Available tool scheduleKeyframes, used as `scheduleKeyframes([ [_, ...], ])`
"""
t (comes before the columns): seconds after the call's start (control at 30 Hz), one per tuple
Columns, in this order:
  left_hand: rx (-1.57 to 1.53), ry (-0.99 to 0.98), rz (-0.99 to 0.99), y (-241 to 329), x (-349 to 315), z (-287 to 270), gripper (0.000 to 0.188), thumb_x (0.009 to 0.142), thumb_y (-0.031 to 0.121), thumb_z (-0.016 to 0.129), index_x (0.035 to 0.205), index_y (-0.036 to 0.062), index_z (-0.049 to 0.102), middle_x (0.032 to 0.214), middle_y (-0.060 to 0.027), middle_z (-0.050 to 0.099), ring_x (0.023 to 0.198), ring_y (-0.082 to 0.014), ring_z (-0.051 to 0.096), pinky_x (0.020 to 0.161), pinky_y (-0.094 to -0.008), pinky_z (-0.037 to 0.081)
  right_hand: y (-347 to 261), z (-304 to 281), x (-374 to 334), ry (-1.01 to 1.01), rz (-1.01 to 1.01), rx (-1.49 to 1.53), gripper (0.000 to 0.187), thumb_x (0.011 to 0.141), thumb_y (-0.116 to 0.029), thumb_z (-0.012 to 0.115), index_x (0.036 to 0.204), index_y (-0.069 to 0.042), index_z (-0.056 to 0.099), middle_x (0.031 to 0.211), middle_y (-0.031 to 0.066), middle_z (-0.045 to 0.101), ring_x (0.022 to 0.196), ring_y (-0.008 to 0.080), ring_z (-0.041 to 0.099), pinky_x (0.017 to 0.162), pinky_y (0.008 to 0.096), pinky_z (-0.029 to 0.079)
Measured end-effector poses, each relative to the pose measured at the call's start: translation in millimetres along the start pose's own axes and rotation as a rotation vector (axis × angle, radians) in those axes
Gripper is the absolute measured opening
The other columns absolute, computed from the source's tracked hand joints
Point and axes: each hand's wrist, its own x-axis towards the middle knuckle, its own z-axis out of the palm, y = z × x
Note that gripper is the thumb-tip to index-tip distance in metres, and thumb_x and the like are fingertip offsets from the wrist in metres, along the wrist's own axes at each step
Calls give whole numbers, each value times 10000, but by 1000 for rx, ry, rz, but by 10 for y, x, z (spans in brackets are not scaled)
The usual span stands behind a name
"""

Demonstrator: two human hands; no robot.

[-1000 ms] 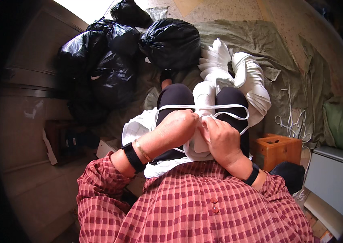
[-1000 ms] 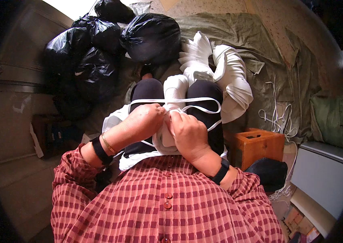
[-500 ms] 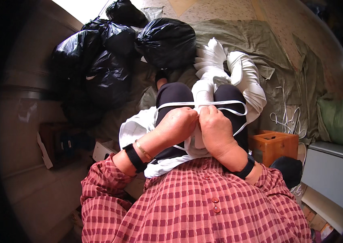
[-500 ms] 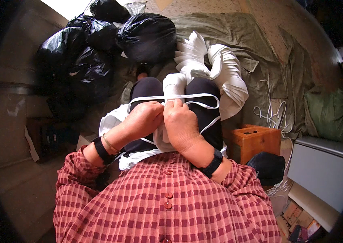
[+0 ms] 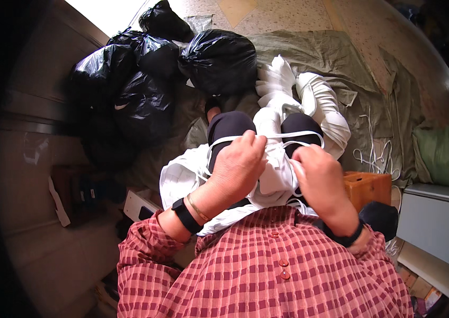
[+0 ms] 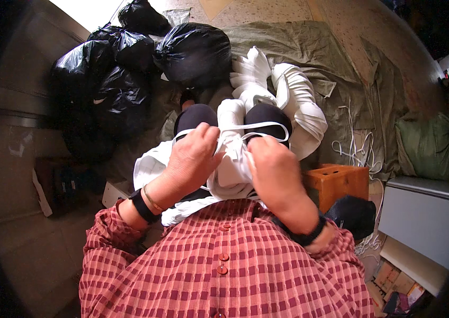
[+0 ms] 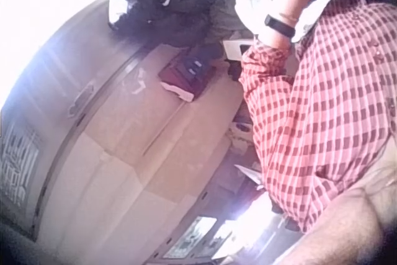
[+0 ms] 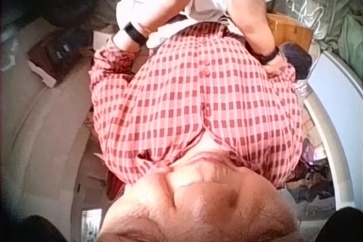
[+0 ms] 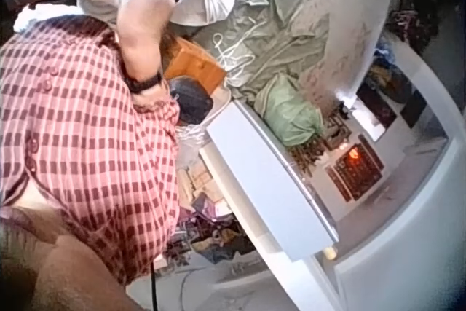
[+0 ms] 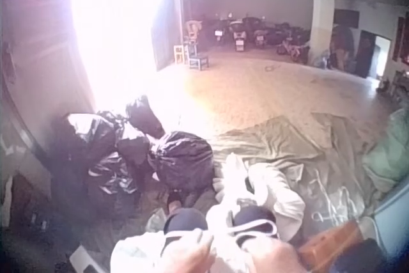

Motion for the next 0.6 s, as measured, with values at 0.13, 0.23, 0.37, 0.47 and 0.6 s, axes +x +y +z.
scheduleKeyframes([
  [0.13, 173, -93, 184, -8, 187, 15, 264, 781, 71, 642, 1038, 34, 599, 964, -130, 557, 933, -292, 585, 781, -387, 500, 136, -232, -24, -8, -110, 12, 190, 832, -79, 644, 1021, -50, 640, 993, 121, 606, 916, 323, 619, 791, 417, 508],
  [0.23, 114, -123, 249, -92, 228, 21, 220, 771, 12, 651, 988, 13, 613, 964, -134, 577, 901, -312, 595, 780, -364, 503, 310, -87, 47, 46, -412, -36, 255, 833, -66, 603, 1083, -59, 653, 1140, 97, 605, 1039, 277, 596, 885, 406, 485],
  [0.37, -923, 231, -135, -168, 151, 95, 54, 907, -7, 607, 904, 14, 557, 854, -40, 583, 739, -107, 578, 664, -242, 461, 437, 61, 231, -103, -887, -225, 280, 814, -122, 593, 1081, -67, 657, 1268, 76, 591, 1112, 208, 576, 948, 397, 449],
  [0.47, -1165, 187, -318, -28, 82, -73, 37, 970, 39, 558, 961, 16, 530, 910, -26, 609, 769, -73, 587, 689, -212, 468, 492, 86, 410, -194, -968, -230, 218, 793, -145, 610, 1000, -79, 629, 1096, 68, 628, 992, 198, 615, 873, 344, 477],
  [0.6, -1391, 203, -345, -76, 116, 9, 81, 983, 45, 544, 1054, 32, 509, 930, -47, 633, 771, -75, 597, 663, -205, 465, 514, 134, 570, -257, -645, 252, 226, 808, -38, 610, 1026, -52, 554, 876, 80, 607, 864, 226, 630, 811, 321, 499],
])
